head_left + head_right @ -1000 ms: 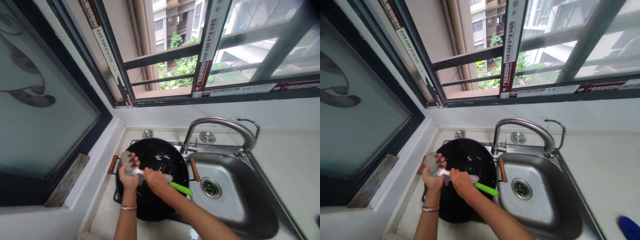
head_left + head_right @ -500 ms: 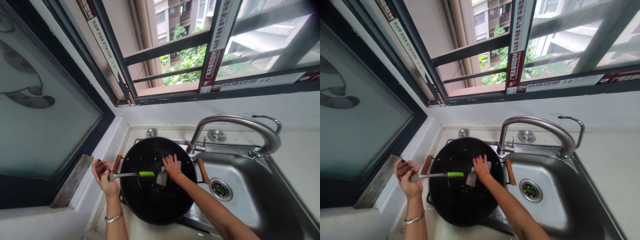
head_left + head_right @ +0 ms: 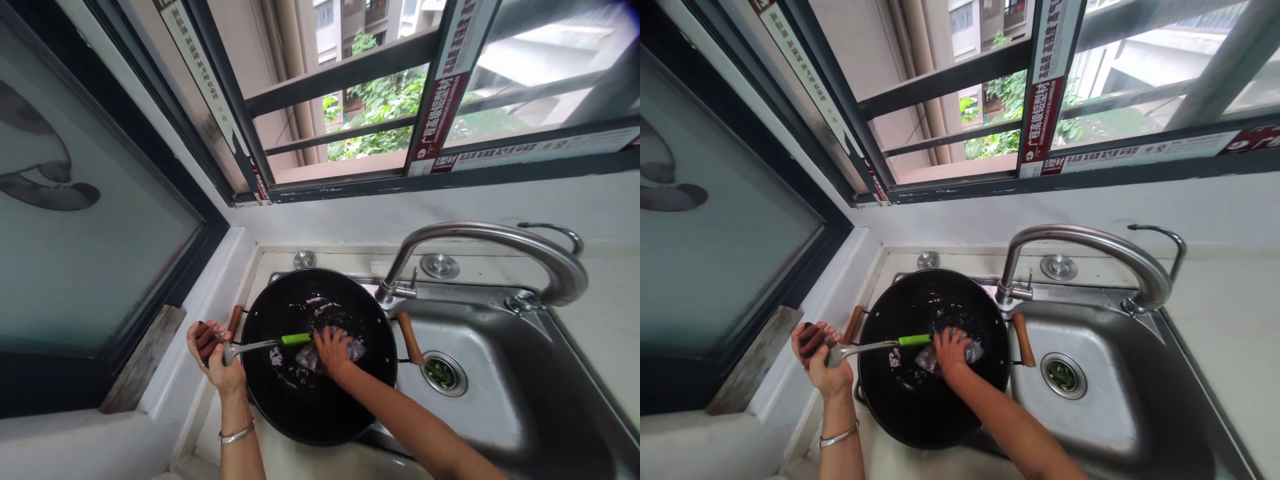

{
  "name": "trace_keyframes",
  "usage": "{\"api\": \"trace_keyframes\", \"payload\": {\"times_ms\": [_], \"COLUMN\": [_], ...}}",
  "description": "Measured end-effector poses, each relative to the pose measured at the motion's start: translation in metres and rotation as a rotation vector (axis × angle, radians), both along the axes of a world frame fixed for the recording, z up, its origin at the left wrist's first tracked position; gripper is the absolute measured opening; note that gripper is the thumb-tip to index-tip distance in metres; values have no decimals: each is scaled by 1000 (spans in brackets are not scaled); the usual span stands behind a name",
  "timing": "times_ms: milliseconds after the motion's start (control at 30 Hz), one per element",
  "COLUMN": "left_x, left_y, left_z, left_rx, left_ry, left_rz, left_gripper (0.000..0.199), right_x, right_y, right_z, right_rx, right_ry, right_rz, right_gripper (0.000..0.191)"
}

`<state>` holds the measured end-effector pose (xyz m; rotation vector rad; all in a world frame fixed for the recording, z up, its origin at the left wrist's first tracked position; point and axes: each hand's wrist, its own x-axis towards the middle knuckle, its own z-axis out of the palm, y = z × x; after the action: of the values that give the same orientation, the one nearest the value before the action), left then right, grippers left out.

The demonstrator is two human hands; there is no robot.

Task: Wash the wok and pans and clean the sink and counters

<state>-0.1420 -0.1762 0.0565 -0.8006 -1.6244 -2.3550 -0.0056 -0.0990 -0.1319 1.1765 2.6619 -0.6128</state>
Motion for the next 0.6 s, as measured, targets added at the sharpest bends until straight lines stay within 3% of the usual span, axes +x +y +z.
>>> {"api": "trace_keyframes", "payload": {"times_ms": [100, 200, 333, 500, 600], "left_x": [1, 3, 10, 34, 47], "left_y": [-3, -7, -9, 2, 9], "left_z": [-2, -4, -11, -25, -20], "left_rx": [18, 35, 55, 21, 64], "left_ry": [-15, -7, -5, -18, -108], "left_rz": [15, -12, -60, -157, -263], "left_gripper": [55, 56, 55, 52, 50], "right_x": [4, 17, 21, -17, -30], "right_y": [-14, -6, 6, -37, -50], "right_z": [9, 23, 57, 108, 124], "right_rx": [-92, -134, -87, 35, 47], "right_ry": [107, 201, 367, 920, 984], "right_rz": [165, 161, 100, 16, -16], "right_gripper": [53, 26, 40, 36, 36]}}
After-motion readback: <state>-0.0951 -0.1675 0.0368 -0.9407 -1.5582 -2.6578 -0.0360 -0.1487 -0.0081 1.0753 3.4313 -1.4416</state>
